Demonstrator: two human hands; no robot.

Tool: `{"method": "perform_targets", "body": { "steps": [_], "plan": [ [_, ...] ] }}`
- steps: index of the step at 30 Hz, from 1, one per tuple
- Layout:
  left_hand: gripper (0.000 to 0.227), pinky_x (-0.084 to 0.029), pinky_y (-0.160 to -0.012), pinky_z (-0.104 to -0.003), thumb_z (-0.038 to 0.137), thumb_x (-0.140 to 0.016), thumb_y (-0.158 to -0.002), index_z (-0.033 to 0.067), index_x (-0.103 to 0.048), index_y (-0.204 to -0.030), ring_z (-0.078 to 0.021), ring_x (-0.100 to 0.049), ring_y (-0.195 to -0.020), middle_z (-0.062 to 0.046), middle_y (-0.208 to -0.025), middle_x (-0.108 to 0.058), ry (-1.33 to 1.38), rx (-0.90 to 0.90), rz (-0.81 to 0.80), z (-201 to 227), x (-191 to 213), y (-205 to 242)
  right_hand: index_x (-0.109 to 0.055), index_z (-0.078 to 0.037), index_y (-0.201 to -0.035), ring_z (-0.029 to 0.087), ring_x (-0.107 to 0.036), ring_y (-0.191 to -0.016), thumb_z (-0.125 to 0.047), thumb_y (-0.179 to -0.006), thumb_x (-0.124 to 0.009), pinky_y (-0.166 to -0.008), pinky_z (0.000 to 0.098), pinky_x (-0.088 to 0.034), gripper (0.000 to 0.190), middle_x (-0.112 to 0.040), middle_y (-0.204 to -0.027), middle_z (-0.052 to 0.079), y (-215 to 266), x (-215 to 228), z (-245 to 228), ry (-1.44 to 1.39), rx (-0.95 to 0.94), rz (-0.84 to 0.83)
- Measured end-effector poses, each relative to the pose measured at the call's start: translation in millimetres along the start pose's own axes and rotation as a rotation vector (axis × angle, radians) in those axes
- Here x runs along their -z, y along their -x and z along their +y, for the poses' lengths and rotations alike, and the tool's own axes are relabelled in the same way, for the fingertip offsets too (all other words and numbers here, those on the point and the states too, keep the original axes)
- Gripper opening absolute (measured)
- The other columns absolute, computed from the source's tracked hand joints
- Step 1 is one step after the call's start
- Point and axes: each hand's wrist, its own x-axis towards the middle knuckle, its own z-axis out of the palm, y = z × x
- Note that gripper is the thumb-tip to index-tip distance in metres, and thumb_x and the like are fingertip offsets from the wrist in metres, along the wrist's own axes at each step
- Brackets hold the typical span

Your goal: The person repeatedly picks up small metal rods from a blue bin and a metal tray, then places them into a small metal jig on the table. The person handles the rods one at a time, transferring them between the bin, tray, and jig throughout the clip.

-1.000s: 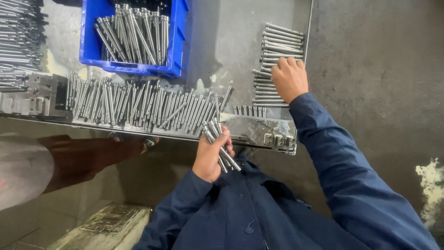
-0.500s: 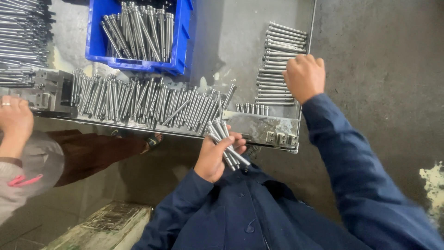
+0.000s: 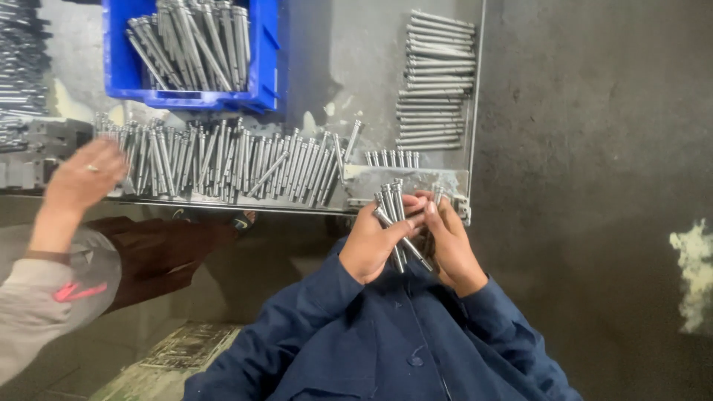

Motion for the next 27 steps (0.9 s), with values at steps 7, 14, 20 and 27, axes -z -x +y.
{"method": "perform_targets", "body": {
  "steps": [7,14,20,27],
  "plan": [
    [0.029,-0.067,-0.069,-0.047,0.001,-0.070,-0.092,-0.0043,-0.058,-0.118,-0.0353,-0.077,-0.085,-0.026,-0.103,-0.074,0.061,0.147,0.073,-4.3,10.0,3.0,-0.070,0.002,-0.108,0.008,-0.042,-0.035,-0.017,-0.113,-0.037,-0.031,0.0209,-0.039,0.038,-0.053,-0.064,0.006,9.2,32.5,32.1,0.121,-0.041,0.245],
    [0.040,-0.066,-0.083,-0.052,-0.002,-0.065,-0.094,-0.0038,-0.049,-0.130,-0.0307,-0.073,-0.091,-0.018,-0.098,-0.065,0.127,0.150,0.127,4.9,34.3,-2.6,-0.070,0.008,-0.109,0.010,-0.044,-0.039,-0.014,-0.112,-0.039,-0.029,0.0240,-0.041,0.038,-0.054,-0.062,0.011,-2.5,47.9,46.2,0.235,-0.069,0.279],
    [0.051,-0.061,-0.096,-0.057,-0.007,-0.057,-0.095,-0.0065,-0.038,-0.142,-0.0347,-0.068,-0.105,-0.019,-0.107,-0.060,0.136,0.151,0.039,25.3,26.6,6.8,-0.069,0.009,-0.100,0.006,-0.034,-0.032,-0.024,-0.114,-0.037,-0.023,0.0214,-0.030,0.049,-0.039,-0.054,0.003,-15.9,52.1,59.2,0.143,-0.117,0.234],
    [0.041,-0.068,-0.078,-0.042,-0.003,-0.061,-0.095,-0.0077,-0.048,-0.134,-0.0213,-0.070,-0.081,-0.012,-0.093,-0.064,-0.010,0.068,0.015,25.0,30.9,1.7,-0.062,0.011,-0.094,0.000,-0.023,-0.036,-0.031,-0.114,-0.038,-0.023,0.0176,-0.019,0.053,-0.022,-0.059,-0.005,-16.4,56.3,47.0,-0.084,-0.273,0.131]
  ]
}}
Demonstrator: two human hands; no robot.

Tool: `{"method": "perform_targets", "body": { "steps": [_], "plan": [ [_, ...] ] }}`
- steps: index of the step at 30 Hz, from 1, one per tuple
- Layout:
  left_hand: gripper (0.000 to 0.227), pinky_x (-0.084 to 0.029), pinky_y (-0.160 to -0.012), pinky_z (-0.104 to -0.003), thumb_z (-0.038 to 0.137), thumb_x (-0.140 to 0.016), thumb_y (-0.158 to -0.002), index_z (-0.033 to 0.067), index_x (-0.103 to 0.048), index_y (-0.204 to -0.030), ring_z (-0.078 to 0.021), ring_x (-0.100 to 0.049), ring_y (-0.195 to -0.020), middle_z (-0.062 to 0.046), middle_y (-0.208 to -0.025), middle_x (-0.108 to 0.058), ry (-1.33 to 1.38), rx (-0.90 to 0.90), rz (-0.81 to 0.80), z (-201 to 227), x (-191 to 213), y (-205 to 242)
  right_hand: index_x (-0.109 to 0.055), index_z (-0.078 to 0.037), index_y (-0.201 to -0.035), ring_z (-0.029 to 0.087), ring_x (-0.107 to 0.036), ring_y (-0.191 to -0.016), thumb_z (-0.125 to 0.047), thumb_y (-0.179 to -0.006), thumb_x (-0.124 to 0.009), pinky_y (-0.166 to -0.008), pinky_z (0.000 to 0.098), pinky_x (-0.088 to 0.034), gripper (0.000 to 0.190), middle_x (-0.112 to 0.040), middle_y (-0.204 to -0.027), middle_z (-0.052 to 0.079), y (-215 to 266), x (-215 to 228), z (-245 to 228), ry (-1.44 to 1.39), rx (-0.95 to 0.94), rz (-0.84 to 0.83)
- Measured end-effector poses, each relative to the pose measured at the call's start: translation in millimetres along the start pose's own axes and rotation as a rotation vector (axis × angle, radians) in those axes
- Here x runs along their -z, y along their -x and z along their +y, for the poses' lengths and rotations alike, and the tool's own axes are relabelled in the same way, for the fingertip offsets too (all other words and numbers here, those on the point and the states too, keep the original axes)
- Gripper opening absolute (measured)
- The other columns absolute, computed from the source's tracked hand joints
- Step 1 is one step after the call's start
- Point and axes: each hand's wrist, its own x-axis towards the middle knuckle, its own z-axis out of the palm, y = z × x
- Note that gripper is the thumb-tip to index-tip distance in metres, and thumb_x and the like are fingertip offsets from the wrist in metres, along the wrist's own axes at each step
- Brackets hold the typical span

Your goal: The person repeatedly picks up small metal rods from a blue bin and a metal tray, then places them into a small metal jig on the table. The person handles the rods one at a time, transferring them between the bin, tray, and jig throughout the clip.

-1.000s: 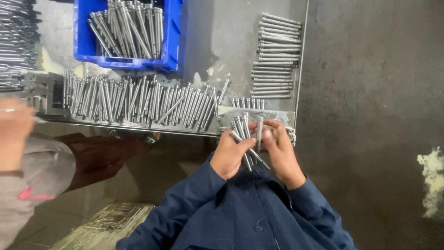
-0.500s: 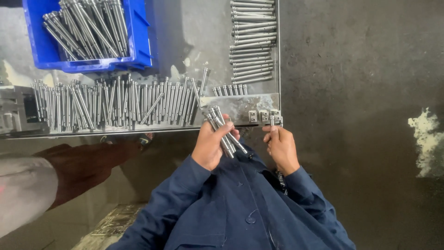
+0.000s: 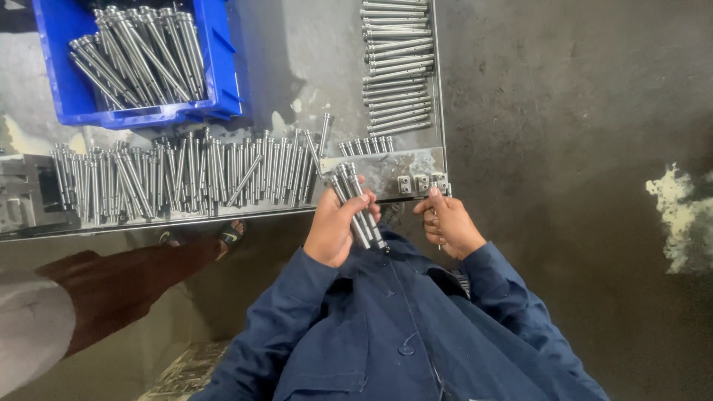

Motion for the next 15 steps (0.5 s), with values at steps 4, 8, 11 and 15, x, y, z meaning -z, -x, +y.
{"method": "perform_targets", "body": {
  "steps": [4,8,11,15],
  "plan": [
    [0.027,-0.058,-0.048,-0.030,0.001,-0.069,-0.093,-0.0076,-0.059,-0.116,-0.0166,-0.061,-0.048,-0.010,-0.066,-0.059,-0.262,-0.164,0.028,-2.2,23.1,-11.9,-0.061,0.009,-0.092,0.000,-0.025,-0.036,-0.026,-0.114,-0.039,-0.026,0.0177,-0.021,0.046,-0.024,-0.057,-0.006,7.7,-11.8,3.5,0.132,0.102,0.112],
    [0.032,-0.060,-0.058,-0.037,0.025,-0.079,-0.087,0.0069,-0.068,-0.110,-0.0257,-0.071,-0.070,-0.010,-0.090,-0.073,-1.126,-0.259,0.079,21.7,30.6,-8.0,-0.054,0.003,-0.085,0.000,-0.022,-0.036,-0.052,-0.112,-0.022,-0.027,0.0166,-0.017,0.069,-0.020,-0.057,-0.006,15.7,-11.7,-4.1,-0.073,0.054,0.035],
    [0.043,-0.063,-0.081,-0.050,0.028,-0.075,-0.087,0.0153,-0.063,-0.127,-0.0365,-0.073,-0.099,-0.007,-0.121,-0.069,-1.545,-0.230,0.060,25.6,28.1,-5.1,-0.052,0.002,-0.079,0.003,-0.023,-0.035,-0.055,-0.112,-0.021,-0.025,0.0181,-0.019,0.073,-0.019,-0.055,-0.005,31.2,-4.3,-23.7,-0.111,0.012,-0.083],
    [0.059,-0.060,-0.091,-0.057,0.025,-0.072,-0.085,0.0238,-0.053,-0.141,-0.0412,-0.070,-0.107,0.001,-0.152,-0.053,-1.752,-0.088,-0.041,29.1,15.4,-2.8,-0.065,0.012,-0.098,0.006,-0.033,-0.034,-0.030,-0.115,-0.028,-0.025,0.0224,-0.031,0.058,-0.030,-0.056,0.000,28.5,8.9,-18.1,0.219,0.165,0.046]
  ]
}}
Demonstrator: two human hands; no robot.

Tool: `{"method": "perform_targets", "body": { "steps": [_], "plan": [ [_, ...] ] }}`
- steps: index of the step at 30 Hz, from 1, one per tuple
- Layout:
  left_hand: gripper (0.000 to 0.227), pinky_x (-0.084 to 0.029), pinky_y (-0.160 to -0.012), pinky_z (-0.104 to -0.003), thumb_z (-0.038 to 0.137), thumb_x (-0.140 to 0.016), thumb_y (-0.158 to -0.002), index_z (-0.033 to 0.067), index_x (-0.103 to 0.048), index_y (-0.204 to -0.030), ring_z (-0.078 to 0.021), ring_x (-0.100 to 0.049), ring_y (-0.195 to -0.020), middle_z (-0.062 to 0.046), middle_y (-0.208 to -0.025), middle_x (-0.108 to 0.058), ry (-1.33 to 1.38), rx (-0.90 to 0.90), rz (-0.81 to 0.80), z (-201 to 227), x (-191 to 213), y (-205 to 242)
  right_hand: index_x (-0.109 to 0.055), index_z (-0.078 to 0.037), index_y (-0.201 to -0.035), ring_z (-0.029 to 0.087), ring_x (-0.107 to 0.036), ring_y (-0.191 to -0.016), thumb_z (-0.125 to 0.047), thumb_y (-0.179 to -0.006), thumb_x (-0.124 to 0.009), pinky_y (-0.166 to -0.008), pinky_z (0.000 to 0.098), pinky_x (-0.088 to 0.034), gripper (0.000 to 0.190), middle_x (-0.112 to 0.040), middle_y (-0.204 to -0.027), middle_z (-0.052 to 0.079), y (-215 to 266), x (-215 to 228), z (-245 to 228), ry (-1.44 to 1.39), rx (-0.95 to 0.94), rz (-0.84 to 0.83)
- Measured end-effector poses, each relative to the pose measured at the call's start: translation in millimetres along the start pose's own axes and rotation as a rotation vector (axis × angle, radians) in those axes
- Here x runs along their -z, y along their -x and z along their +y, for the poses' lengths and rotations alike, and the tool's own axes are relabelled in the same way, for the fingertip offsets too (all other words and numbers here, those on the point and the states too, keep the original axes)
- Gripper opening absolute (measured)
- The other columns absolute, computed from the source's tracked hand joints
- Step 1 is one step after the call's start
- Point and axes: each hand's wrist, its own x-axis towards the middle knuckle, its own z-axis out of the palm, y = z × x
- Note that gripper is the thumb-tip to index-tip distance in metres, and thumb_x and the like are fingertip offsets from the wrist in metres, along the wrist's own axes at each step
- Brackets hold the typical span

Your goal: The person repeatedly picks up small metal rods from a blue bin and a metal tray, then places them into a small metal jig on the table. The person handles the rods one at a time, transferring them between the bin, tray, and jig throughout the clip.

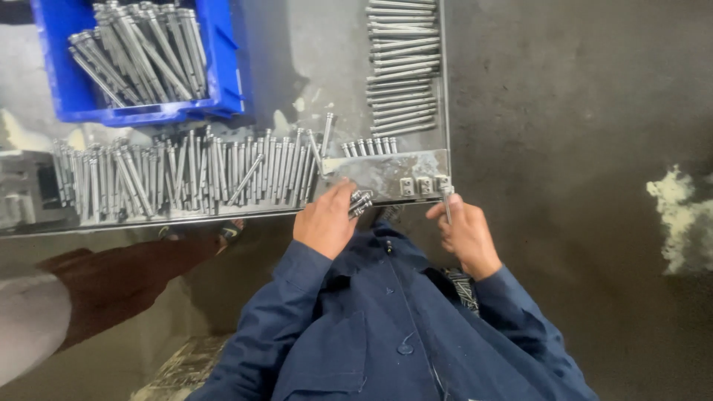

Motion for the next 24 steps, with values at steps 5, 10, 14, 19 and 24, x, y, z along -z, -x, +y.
{"method": "perform_targets", "body": {
  "steps": [5,10,14,19,24],
  "plan": [
    [0.059,-0.060,-0.091,-0.057,0.024,-0.070,-0.086,0.0206,-0.052,-0.142,-0.0436,-0.071,-0.103,0.002,-0.158,-0.047,-0.042,0.011,-0.030,7.7,-7.6,-3.2,-0.067,0.008,-0.108,0.018,-0.059,-0.049,-0.018,-0.112,-0.041,-0.033,0.0316,-0.052,0.037,-0.056,-0.065,0.012,-14.8,-5.8,22.9,0.143,-0.027,0.065],
    [0.053,-0.061,-0.088,-0.056,0.019,-0.064,-0.087,0.0157,-0.054,-0.140,-0.0441,-0.072,-0.101,-0.001,-0.157,-0.049,-0.039,0.004,-0.021,16.6,3.3,6.2,-0.061,0.008,-0.109,0.011,-0.045,-0.043,-0.017,-0.113,-0.036,-0.028,0.0220,-0.038,0.036,-0.049,-0.062,0.008,-9.2,-18.1,19.2,0.027,-0.037,0.067],
    [0.050,-0.062,-0.083,-0.056,0.016,-0.063,-0.088,0.0133,-0.056,-0.137,-0.0435,-0.073,-0.098,-0.004,-0.155,-0.052,-0.066,-0.005,0.018,14.1,-4.6,2.6,-0.065,0.007,-0.105,0.006,-0.036,-0.036,-0.018,-0.114,-0.033,-0.024,0.0202,-0.032,0.041,-0.036,-0.057,0.001,-14.3,-21.9,27.7,0.016,0.016,0.105],
    [0.037,-0.063,-0.065,-0.055,0.013,-0.059,-0.086,0.0083,-0.063,-0.123,-0.0443,-0.075,-0.078,-0.007,-0.144,-0.062,-0.160,-0.078,0.191,5.8,-32.0,-7.7,-0.066,0.005,-0.094,0.005,-0.033,-0.030,-0.023,-0.114,-0.035,-0.021,0.0214,-0.029,0.046,-0.031,-0.053,-0.002,-22.9,-20.8,34.5,0.003,0.033,0.090],
    [0.016,-0.060,-0.048,-0.047,0.009,-0.061,-0.090,0.0071,-0.070,-0.104,-0.0395,-0.073,-0.063,-0.014,-0.123,-0.073,-0.282,-0.168,0.385,4.4,-42.1,-18.3,-0.055,0.004,-0.075,0.005,-0.030,-0.034,-0.052,-0.112,-0.032,-0.023,0.0214,-0.022,0.071,-0.024,-0.051,-0.004,-7.4,-14.2,25.0,-0.261,0.076,-0.175]
  ]
}}
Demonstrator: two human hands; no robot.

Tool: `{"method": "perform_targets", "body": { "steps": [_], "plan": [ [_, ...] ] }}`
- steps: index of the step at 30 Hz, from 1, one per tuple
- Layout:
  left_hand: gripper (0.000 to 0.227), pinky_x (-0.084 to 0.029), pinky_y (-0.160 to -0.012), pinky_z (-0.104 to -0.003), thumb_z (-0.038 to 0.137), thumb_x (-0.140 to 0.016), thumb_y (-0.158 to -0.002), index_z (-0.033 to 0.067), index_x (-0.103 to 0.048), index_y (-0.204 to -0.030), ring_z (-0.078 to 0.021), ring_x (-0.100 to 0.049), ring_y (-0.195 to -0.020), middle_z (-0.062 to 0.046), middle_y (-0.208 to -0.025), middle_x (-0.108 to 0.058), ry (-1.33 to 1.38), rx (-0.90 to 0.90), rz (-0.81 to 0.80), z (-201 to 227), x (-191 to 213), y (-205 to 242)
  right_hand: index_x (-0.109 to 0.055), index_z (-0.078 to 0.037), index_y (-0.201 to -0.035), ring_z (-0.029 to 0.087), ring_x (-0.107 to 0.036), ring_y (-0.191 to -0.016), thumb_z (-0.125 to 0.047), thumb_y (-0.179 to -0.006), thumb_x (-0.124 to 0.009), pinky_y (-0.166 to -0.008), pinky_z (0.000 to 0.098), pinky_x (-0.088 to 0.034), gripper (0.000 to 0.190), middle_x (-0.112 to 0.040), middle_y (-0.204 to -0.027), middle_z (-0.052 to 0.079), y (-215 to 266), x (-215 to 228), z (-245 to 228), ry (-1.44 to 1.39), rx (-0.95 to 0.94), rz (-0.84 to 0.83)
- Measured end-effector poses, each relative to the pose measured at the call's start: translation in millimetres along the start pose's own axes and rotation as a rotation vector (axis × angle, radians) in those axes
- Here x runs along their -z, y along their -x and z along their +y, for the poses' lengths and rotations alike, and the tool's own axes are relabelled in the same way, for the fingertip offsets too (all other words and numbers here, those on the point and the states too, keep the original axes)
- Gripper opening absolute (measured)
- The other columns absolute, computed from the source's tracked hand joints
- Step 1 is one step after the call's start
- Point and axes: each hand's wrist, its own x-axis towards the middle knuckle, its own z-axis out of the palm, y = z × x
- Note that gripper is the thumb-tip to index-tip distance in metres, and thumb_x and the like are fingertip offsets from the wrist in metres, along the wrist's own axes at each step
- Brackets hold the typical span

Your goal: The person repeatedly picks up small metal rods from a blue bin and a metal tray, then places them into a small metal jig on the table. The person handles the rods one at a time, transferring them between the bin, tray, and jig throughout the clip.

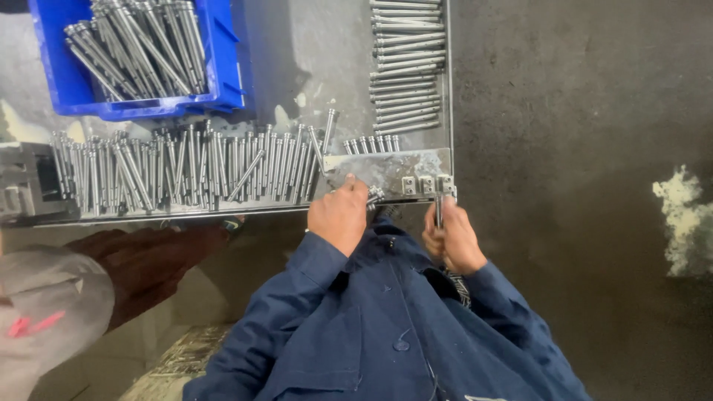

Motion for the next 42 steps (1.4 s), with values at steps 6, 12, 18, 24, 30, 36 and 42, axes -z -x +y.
{"method": "perform_targets", "body": {
  "steps": [6,12,18,24,30,36,42],
  "plan": [
    [0.006,-0.055,-0.042,-0.043,0.009,-0.065,-0.088,0.0087,-0.071,-0.089,-0.0324,-0.071,-0.053,-0.014,-0.102,-0.078,-0.129,-0.036,0.156,-1.1,-15.3,0.3,-0.064,0.009,-0.093,0.007,-0.033,-0.035,-0.025,-0.115,-0.029,-0.025,0.0233,-0.031,0.053,-0.030,-0.054,0.000,7.3,-22.8,-26.2,0.214,-0.093,0.229],
    [0.012,-0.057,-0.045,-0.046,0.006,-0.068,-0.085,0.0053,-0.069,-0.097,-0.0360,-0.073,-0.059,-0.019,-0.120,-0.074,-0.070,-0.045,0.047,-7.6,-26.7,0.3,-0.065,0.007,-0.101,0.013,-0.049,-0.046,-0.020,-0.114,-0.037,-0.028,0.0267,-0.043,0.041,-0.046,-0.063,0.008,-3.7,-4.3,-3.6,0.295,-0.110,0.295],
    [0.012,-0.057,-0.045,-0.046,0.006,-0.066,-0.085,0.0057,-0.069,-0.097,-0.0366,-0.073,-0.058,-0.019,-0.120,-0.073,-0.056,-0.032,0.038,-5.8,-29.5,0.9,-0.064,0.009,-0.097,0.008,-0.038,-0.039,-0.022,-0.114,-0.034,-0.026,0.0218,-0.031,0.046,-0.037,-0.058,0.001,-4.7,-8.5,-9.3,0.262,-0.123,0.270],
    [0.014,-0.058,-0.046,-0.047,0.007,-0.067,-0.083,0.0064,-0.070,-0.097,-0.0359,-0.073,-0.059,-0.019,-0.120,-0.074,-0.069,-0.030,0.063,-5.6,-34.6,1.0,-0.061,0.008,-0.091,0.003,-0.029,-0.037,-0.026,-0.115,-0.033,-0.024,0.0196,-0.023,0.050,-0.026,-0.058,-0.004,-7.8,-6.3,-10.7,0.171,-0.166,0.189],
    [0.022,-0.057,-0.047,-0.046,0.006,-0.065,-0.082,0.0057,-0.074,-0.102,-0.0326,-0.072,-0.054,-0.011,-0.099,-0.079,-0.111,0.022,0.179,1.9,-28.0,-1.9,-0.073,-0.015,-0.073,0.032,-0.055,-0.045,-0.035,-0.089,-0.072,-0.046,0.0374,-0.045,0.025,-0.057,-0.047,0.010,8.8,19.8,-18.9,0.887,0.397,-0.187],
    [0.055,-0.061,-0.076,-0.062,0.021,-0.071,-0.082,0.0210,-0.060,-0.136,-0.0497,-0.072,-0.084,0.001,-0.144,-0.061,0.299,0.182,-0.176,-6.8,50.9,6.7,-0.066,-0.005,-0.089,0.044,-0.061,-0.084,-0.024,-0.102,-0.063,-0.072,0.0481,-0.050,0.023,-0.063,-0.080,0.017,-3.9,-60.9,-102.5,1.184,0.733,-0.143],
    [0.040,-0.058,-0.048,-0.033,0.027,-0.082,-0.082,0.0068,-0.071,-0.114,-0.0208,-0.071,-0.050,-0.013,-0.079,-0.077,1.166,0.589,-0.030,-47.0,50.1,35.0,-0.061,-0.002,-0.093,0.050,-0.056,-0.078,-0.028,-0.108,-0.065,-0.067,0.0567,-0.044,0.030,-0.051,-0.082,0.017,-81.2,-179.4,-161.4,1.086,1.038,-0.347]
  ]
}}
